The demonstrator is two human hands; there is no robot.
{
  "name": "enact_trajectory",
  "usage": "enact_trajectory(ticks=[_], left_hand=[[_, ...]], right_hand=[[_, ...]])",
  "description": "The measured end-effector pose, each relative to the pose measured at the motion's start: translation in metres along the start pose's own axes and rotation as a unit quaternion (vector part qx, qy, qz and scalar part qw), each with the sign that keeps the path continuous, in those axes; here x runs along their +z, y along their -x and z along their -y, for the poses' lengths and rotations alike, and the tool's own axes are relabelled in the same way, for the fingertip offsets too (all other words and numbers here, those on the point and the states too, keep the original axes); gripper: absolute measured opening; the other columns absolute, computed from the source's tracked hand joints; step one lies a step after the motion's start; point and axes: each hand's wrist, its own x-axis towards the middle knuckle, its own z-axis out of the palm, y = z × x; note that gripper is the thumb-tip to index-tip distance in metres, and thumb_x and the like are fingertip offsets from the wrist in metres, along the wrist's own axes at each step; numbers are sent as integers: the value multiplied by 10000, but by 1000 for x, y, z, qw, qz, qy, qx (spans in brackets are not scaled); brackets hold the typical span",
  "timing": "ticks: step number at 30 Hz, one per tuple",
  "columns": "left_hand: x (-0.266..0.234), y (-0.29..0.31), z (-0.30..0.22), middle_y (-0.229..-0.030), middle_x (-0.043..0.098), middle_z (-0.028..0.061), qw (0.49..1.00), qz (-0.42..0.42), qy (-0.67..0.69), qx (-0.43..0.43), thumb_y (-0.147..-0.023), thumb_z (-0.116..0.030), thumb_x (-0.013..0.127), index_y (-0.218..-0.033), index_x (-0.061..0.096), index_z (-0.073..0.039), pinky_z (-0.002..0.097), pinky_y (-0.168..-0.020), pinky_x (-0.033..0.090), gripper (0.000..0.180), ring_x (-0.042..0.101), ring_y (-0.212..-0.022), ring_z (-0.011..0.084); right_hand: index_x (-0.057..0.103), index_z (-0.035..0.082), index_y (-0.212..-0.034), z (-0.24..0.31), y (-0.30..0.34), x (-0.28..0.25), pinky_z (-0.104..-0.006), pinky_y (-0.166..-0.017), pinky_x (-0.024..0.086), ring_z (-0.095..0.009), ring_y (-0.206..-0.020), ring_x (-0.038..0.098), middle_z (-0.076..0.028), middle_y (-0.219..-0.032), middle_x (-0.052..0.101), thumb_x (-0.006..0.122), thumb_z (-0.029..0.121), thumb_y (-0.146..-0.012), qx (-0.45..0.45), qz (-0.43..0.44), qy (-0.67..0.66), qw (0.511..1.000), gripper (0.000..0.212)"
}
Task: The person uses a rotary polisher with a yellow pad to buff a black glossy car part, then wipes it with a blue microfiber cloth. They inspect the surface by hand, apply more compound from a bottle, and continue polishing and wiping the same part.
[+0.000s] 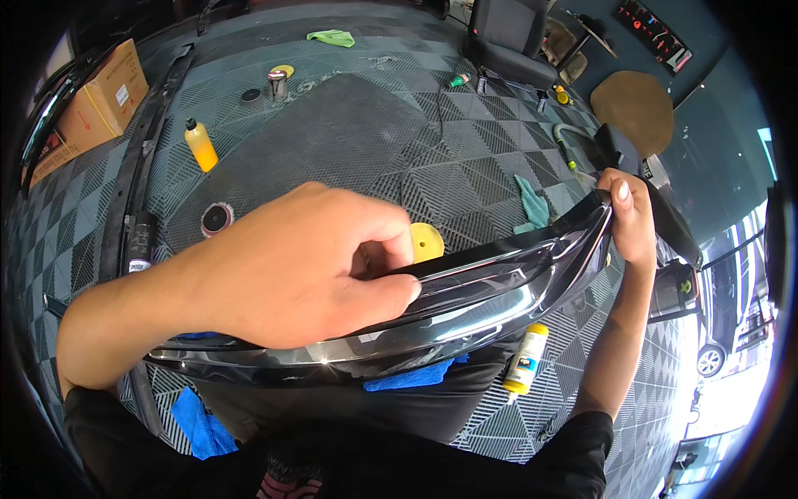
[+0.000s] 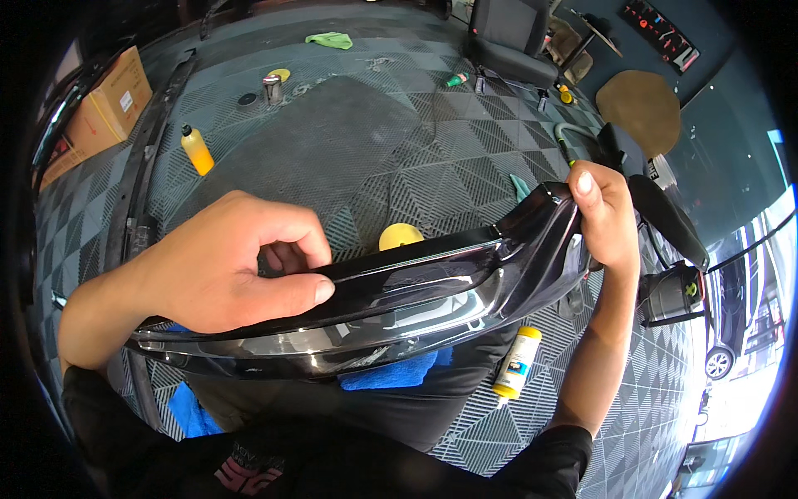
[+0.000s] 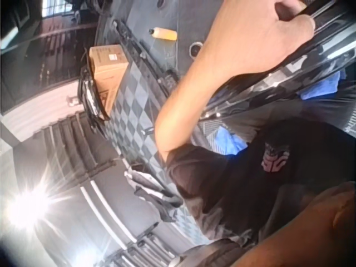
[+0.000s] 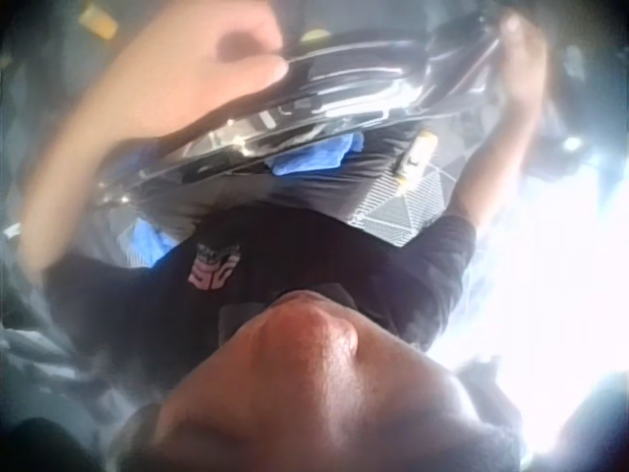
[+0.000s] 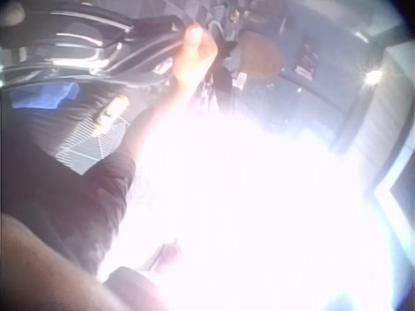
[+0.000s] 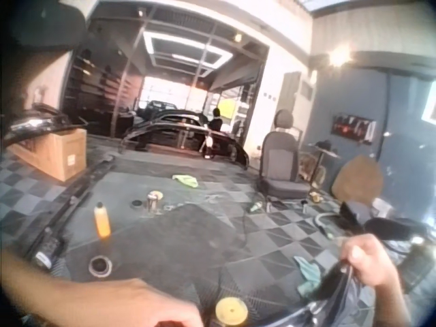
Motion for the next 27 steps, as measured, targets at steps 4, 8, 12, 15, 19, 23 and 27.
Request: enact_trajectory(ticks=[4,8,12,15,19,23,27], left_hand=[[-1,3,-2,-766,694,77,1000,7,10,-12,-860,-160,719,-902,668,10,266,-611,516,183,662,-686,127],[-1,0,-5,-754,689,81,1000,11,13,-26,-858,-166,720,-879,665,8,267,-607,516,184,664,-688,130],[-1,-3,-6,-726,679,83,1000,7,-6,-13,-862,-192,724,-835,660,4,268,-563,497,208,651,-635,134],[0,-5,-12,-688,667,73,999,10,-19,-35,-870,-225,726,-798,654,-1,275,-529,475,245,634,-585,139],[1,-9,-15,-649,653,61,997,17,-61,-46,-882,-270,728,-765,650,-9,281,-516,462,296,623,-560,144],[4,-11,-9,-649,652,59,997,20,-58,-37,-888,-271,729,-767,652,-16,275,-538,469,293,625,-568,141],[2,-5,-8,-709,669,67,999,24,-8,-27,-882,-212,731,-814,647,-12,276,-573,483,227,641,-633,140]], right_hand=[[375,-1,-714,6,1,0,-319,-606,263,-144,-663,313,-39,-690,348,390,666,-969,7,-6,-4,1000,714],[388,-13,-706,7,3,-2,-316,-605,285,-146,-663,344,-48,-686,380,394,678,-962,5,-13,-3,1000,736],[412,-29,-698,6,4,-3,-315,-599,295,-150,-656,368,-55,-678,404,389,676,-963,-1,-20,1,1000,754],[428,-35,-689,7,5,-3,-314,-595,294,-149,-648,375,-56,-671,407,391,674,-963,5,-16,-3,1000,761],[440,-36,-678,5,6,-4,-312,-590,295,-146,-641,379,-55,-666,410,395,680,-957,0,-18,-8,1000,770],[441,-34,-677,4,8,-6,-311,-590,296,-145,-641,380,-53,-667,409,399,676,-957,3,-15,-3,1000,765],[438,-32,-677,8,7,-4,-310,-591,299,-144,-641,382,-52,-668,409,402,671,-958,-5,-26,-5,1000,758]])
